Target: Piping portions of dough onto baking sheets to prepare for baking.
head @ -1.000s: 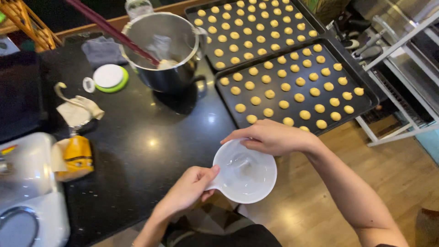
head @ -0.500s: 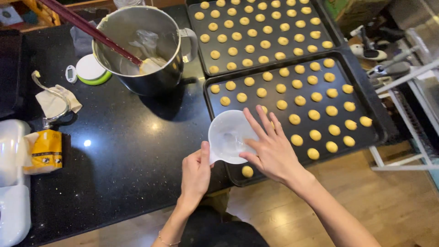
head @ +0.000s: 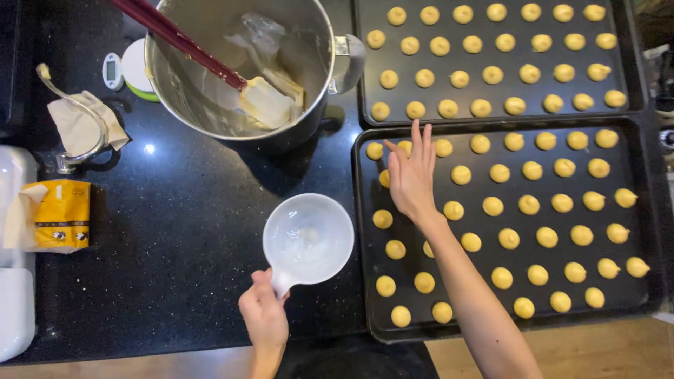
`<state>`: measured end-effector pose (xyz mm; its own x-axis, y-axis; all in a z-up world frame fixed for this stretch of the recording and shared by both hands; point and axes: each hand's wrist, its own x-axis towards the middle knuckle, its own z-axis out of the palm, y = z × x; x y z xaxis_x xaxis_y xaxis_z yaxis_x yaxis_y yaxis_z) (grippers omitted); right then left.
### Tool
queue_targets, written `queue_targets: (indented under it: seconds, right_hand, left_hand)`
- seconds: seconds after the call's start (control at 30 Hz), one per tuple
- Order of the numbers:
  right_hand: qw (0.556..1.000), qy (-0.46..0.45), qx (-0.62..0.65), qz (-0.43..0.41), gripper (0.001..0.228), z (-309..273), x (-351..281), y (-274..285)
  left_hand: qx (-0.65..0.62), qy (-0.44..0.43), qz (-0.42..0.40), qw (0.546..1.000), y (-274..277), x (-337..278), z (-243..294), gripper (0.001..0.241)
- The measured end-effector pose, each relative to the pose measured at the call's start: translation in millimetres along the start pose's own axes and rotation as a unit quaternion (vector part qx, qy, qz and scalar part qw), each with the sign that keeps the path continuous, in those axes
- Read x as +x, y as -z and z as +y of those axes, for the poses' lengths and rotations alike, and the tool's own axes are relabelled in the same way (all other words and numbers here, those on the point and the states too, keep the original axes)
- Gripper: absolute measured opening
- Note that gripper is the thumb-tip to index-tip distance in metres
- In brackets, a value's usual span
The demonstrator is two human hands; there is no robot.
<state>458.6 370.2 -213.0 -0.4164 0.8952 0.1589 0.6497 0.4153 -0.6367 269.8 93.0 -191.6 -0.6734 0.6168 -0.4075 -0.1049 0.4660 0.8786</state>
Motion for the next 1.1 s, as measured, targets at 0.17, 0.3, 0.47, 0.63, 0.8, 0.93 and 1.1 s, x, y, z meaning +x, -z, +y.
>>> queue_targets:
  seconds: [0.17, 0.3, 0.47, 0.63, 0.8, 0.93, 1.1]
  right_hand:
    - [0.991, 0.017, -0.130, -0.009, 0.041, 16, 10, -23]
    - [0.988, 0.021, -0.152, -0.032, 0.041, 22, 9, -24]
    - [0.991, 0.013, -0.130, -0.024, 0.043, 22, 13, -24]
    - [0.994, -0.025, -0.108, -0.023, 0.041, 16, 7, -24]
    - [0.995, -0.047, -0.091, -0.018, 0.039, 10, 2, -26]
    - [0.994, -0.030, -0.102, -0.004, 0.044, 10, -5, -32]
    - [0.989, -0.009, -0.150, -0.013, 0.048, 11, -11, -23]
  left_hand:
    - [-0.050, 0.041, 0.068, 0.996, -4, -3, -13, 0.072]
    - [-0.089, 0.044, 0.068, 0.993, -23, -8, -14, 0.075]
    - [-0.101, 0.076, 0.083, 0.989, -38, -4, -5, 0.078]
    - [-0.088, 0.078, 0.080, 0.990, -41, -1, 0, 0.081]
    - [-0.022, 0.075, 0.079, 0.994, -41, 3, 8, 0.087]
    - [-0.021, 0.066, 0.079, 0.994, -42, 4, 19, 0.085]
    - [-0.010, 0.070, 0.071, 0.995, -45, 2, 20, 0.084]
